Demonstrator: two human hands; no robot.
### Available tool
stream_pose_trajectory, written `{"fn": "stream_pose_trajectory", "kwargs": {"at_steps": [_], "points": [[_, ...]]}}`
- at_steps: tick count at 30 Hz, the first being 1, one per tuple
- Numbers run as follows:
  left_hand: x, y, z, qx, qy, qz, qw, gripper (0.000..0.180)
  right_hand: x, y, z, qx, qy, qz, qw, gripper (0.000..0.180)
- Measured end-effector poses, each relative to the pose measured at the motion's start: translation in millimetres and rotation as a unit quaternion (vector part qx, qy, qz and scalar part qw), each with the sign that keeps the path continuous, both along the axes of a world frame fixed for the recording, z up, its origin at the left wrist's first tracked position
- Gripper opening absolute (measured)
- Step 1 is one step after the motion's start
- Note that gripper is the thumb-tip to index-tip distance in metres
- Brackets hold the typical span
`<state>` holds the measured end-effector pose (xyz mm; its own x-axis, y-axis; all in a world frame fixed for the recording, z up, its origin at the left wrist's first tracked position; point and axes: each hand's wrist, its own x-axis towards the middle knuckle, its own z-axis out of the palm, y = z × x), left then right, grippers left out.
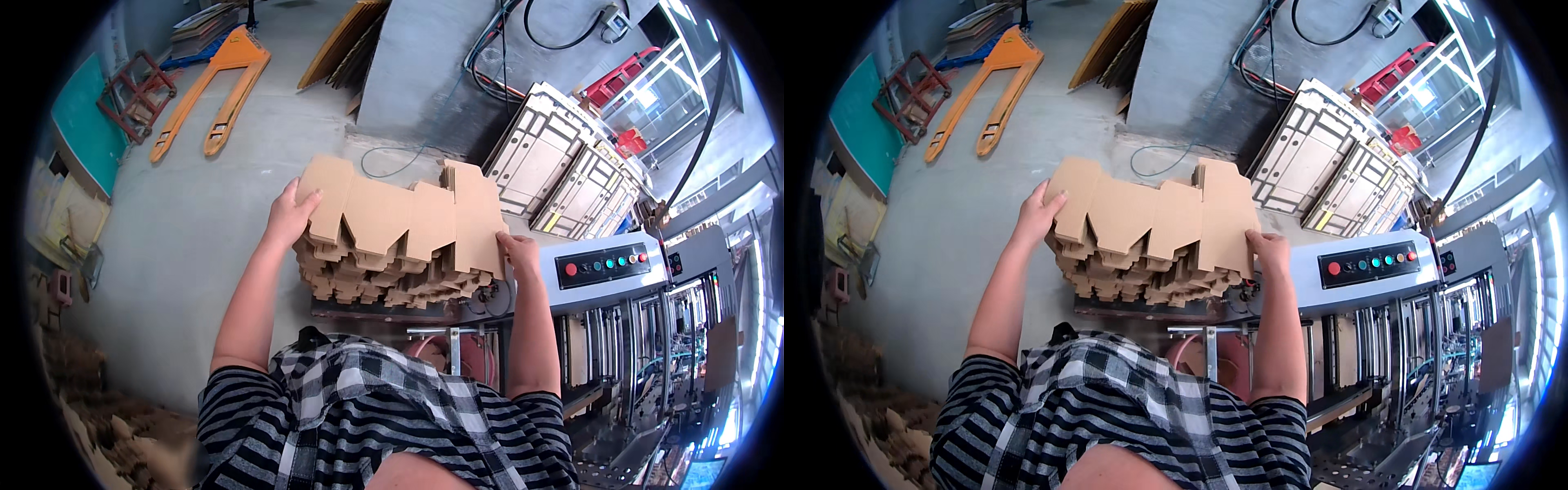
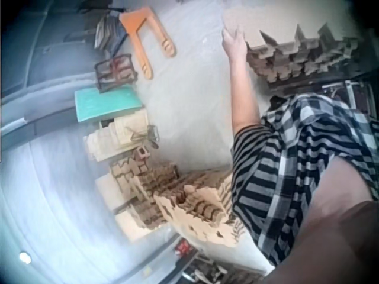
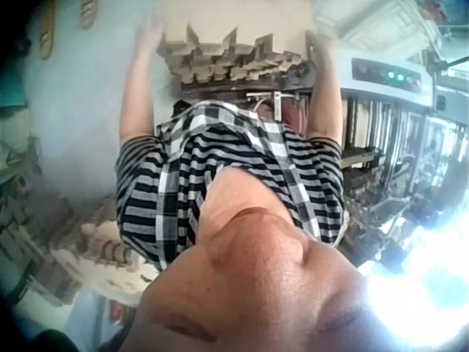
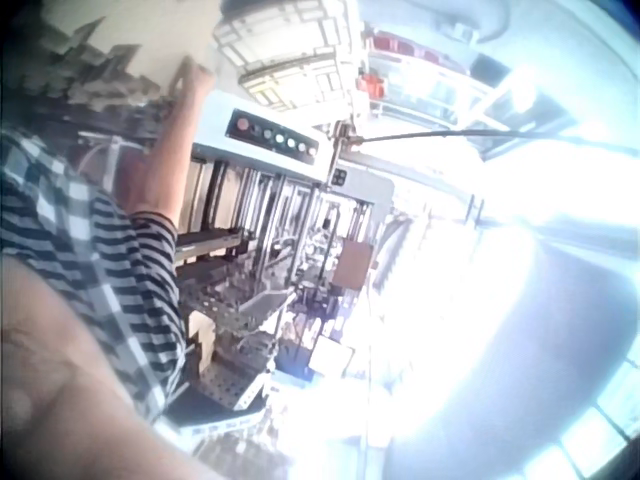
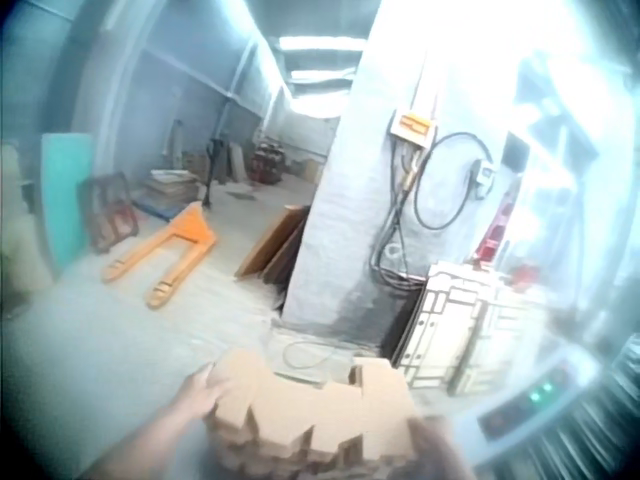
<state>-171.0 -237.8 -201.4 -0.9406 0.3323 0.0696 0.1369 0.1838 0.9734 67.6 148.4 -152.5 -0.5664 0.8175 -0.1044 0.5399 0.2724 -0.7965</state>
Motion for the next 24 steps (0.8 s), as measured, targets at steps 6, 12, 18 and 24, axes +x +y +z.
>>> {"fn": "stream_pose_trajectory", "kwargs": {"at_steps": [6,12,18,24], "points": [[10,0,14,-0.008,0.005,0.017,1.0,0.061,1,-3,5,0.022,0.079,-0.011,0.997,0.039],[13,2,10,0.039,0.005,0.02,0.999,0.059,10,-9,20,-0.155,0.218,0.0,0.964,0.028],[18,-3,12,0.136,0.049,0.052,0.988,0.057,21,-12,17,-0.31,0.397,0.095,0.859,0.035],[40,0,73,0.289,0.12,-0.022,0.95,0.056,39,-17,34,-0.27,0.458,0.119,0.838,0.041]]}}
